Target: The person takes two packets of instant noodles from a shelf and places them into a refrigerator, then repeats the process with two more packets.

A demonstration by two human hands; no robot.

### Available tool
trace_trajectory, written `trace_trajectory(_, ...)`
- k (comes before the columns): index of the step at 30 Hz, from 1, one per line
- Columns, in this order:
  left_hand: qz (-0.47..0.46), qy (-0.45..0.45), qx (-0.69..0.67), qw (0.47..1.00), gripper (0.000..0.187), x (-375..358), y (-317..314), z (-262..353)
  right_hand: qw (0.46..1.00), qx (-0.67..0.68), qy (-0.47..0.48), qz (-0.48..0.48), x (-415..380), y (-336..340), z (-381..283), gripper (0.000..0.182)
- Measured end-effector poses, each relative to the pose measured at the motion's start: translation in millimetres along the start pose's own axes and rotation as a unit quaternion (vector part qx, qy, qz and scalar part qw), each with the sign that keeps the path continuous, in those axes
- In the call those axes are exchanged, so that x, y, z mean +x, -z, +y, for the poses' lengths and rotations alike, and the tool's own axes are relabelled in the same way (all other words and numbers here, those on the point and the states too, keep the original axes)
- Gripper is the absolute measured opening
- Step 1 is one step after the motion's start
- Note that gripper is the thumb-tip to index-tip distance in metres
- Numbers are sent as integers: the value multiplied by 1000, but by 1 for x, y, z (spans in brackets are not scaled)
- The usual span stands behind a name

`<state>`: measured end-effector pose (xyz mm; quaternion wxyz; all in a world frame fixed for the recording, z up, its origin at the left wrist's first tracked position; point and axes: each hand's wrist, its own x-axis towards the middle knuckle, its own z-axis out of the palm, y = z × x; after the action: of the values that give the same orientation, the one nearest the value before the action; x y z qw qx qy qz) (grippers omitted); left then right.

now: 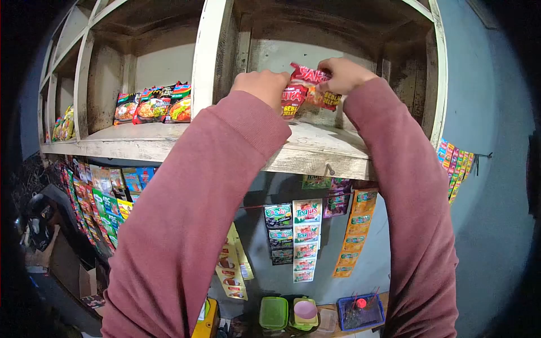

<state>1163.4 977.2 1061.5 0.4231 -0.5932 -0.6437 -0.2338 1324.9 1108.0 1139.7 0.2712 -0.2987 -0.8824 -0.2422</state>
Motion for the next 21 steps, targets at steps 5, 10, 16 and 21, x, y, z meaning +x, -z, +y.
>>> trace_trajectory(5,62,-30,-58,996,40,3,1,0,952,79,-60,288,-78,35,-8,47)
trace_trajectory(10,247,-89,-226,938,40,-15,23,4,850,287,-19,441,-188,59,-37,33)
trace_trajectory(16,324,-154,-529,769,56,-137,59,-17,742,473,-129,457,-360,-2,-63,43)
trace_trajectory(21,-24,44,-608,793,48,-306,16,-75,807,440,-324,225,-482,-105,-155,45)
